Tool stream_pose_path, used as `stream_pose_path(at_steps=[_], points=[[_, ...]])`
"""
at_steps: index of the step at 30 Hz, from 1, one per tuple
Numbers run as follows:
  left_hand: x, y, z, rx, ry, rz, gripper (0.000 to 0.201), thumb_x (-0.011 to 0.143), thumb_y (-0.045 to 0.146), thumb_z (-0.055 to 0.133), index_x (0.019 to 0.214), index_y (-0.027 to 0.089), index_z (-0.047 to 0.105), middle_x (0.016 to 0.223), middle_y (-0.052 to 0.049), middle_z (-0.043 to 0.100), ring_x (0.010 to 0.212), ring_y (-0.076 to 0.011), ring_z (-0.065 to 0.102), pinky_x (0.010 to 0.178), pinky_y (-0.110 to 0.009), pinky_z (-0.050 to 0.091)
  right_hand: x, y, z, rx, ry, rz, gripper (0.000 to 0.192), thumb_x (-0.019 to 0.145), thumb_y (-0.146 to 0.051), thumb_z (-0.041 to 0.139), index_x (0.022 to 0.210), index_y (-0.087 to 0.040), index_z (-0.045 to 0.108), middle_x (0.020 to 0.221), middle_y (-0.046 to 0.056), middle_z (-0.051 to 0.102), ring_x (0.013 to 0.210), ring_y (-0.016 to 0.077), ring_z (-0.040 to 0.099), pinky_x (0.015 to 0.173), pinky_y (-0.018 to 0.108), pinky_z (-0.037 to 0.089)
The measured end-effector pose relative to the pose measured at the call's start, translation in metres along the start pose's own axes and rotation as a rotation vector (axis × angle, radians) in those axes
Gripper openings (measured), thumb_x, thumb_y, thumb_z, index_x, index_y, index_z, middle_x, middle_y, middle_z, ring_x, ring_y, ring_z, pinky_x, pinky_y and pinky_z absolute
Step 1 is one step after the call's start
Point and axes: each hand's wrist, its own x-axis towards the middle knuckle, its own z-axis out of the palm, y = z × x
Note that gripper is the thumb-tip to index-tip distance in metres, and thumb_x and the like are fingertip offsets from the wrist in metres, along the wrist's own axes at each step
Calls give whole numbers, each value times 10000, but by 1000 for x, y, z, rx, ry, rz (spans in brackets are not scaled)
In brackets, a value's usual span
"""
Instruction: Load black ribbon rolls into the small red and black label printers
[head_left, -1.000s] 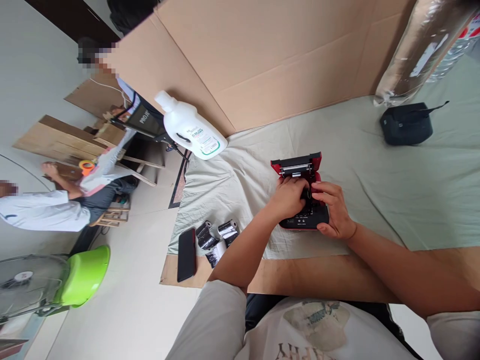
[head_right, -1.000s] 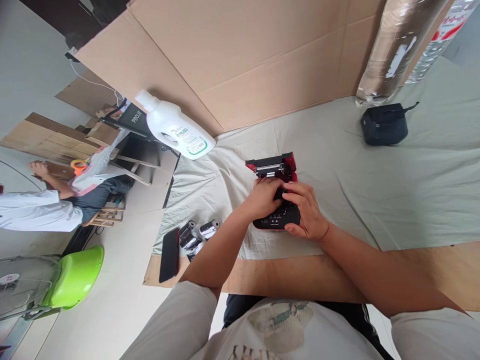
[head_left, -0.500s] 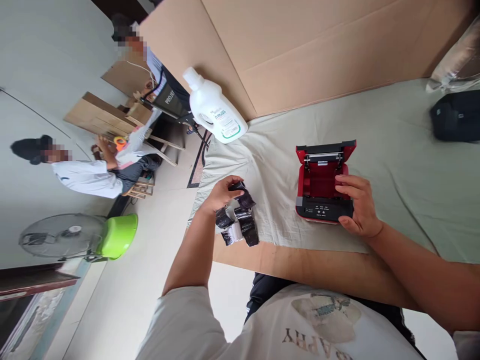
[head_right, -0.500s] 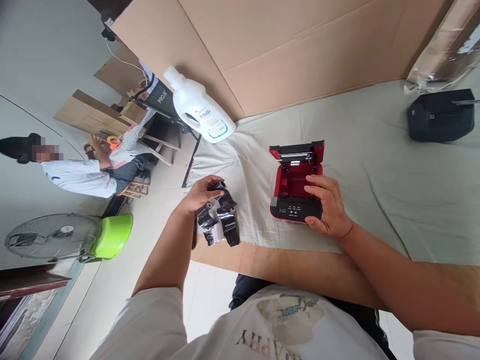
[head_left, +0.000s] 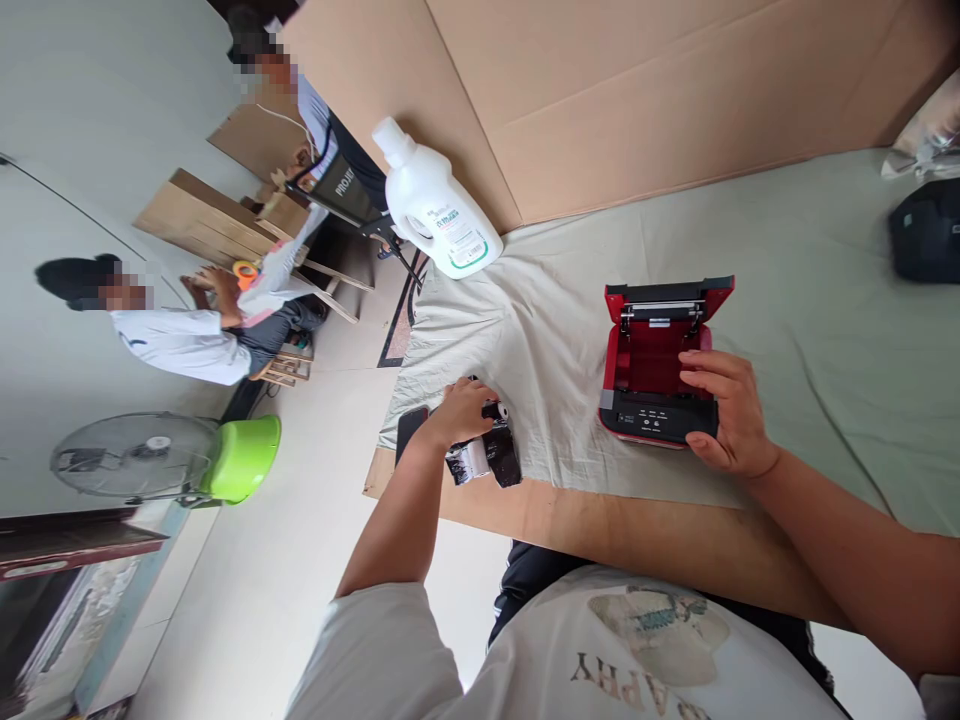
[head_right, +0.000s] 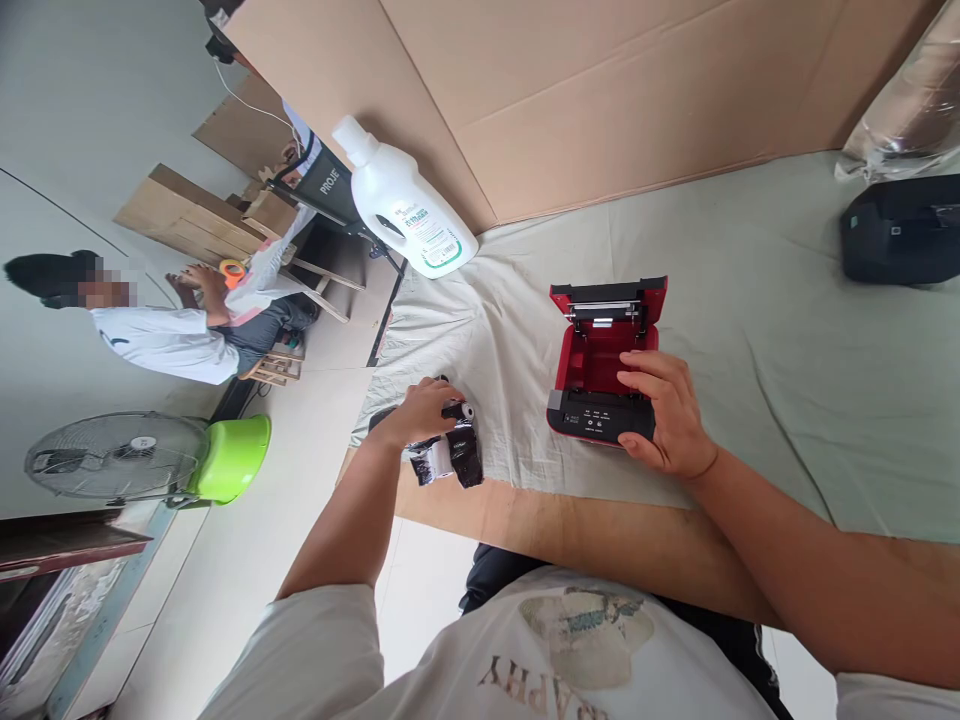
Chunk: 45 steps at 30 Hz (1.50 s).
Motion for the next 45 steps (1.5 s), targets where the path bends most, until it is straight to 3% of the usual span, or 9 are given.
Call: stream_pose_path(at_steps=[8, 13, 17, 21, 25, 30, 33, 39, 45], points=[[6, 10, 18, 158, -6, 19, 363, 713, 133, 610, 1066, 165, 685, 1019, -121, 697, 1086, -344, 595, 918, -425, 453, 4, -2, -2, -48, -6, -59, 511, 913, -601, 458, 1296, -267, 510, 1257, 142, 609, 1155, 355, 595, 935, 590, 482], [-3, 21, 11, -57, 45, 61, 378, 690, 123, 607, 1054, 192, 682, 1054, -72, 697, 975, -254, 655, 860, -349, 506, 6, -3, -1, -20, 12, -111, 478, 924, -517, 485, 1303, -229, 520, 1259, 156, 607, 1160, 343, 596, 931, 563, 494], [-19, 64, -18, -500, -51, 372, 300, 704, 143, 596, 990, 178, 679, 937, -29, 703, 835, -171, 647, 748, -269, 508, 5, -3, -1, -15, -5, -107, 476, 896, -492, 512, 1294, -231, 515, 1259, 154, 604, 1143, 343, 601, 917, 564, 499], [-14, 118, -50, -648, -183, 687, 397, 744, 169, 612, 1138, 169, 657, 969, -38, 713, 798, -155, 640, 713, -260, 500, 4, -3, 1, -6, 10, -96, 543, 856, -481, 573, 1333, -243, 468, 1266, 152, 593, 1134, 340, 594, 903, 553, 507], [23, 169, -59, -508, -17, 752, 464, 776, 166, 601, 1239, 166, 589, 1123, -78, 697, 947, -200, 665, 837, -313, 524, 4, -4, 1, 21, 64, -81, 665, 854, -484, 582, 1435, -242, 367, 1307, 167, 562, 1172, 339, 565, 925, 555, 505], [63, 211, -47, 11, 41, 641, 341, 821, 157, 580, 1162, 142, 599, 1093, -129, 726, 1047, -300, 680, 972, -455, 489, 4, -5, -2, -36, 62, -80, 663, 834, -511, 591, 1413, -241, 414, 1319, 169, 546, 1194, 347, 558, 928, 565, 512], [70, 221, -40, 162, 29, 615, 272, 863, 169, 541, 1124, 141, 616, 1069, -127, 739, 1033, -304, 691, 974, -464, 474, 3, -4, -1, -51, 50, -98, 536, 836, -504, 590, 1296, -235, 528, 1263, 152, 597, 1174, 340, 578, 952, 568, 500], [79, 222, -31, 155, 112, 564, 228, 865, 215, 582, 1069, 176, 676, 1007, -98, 759, 1010, -296, 691, 935, -443, 492, 6, -2, 0, -30, 40, -155, 349, 860, -484, 586, 1086, -224, 641, 982, 98, 705, 1014, 292, 650, 872, 493, 525], [75, 207, -20, -178, 299, 700, 184, 886, 173, 582, 1015, 196, 711, 1113, -69, 751, 1049, -228, 694, 940, -376, 545, 17, -14, -5, -92, 29, -239, 181, 862, -306, 622, 1005, -199, 650, 870, 77, 739, 831, 230, 686, 796, 428, 544]])
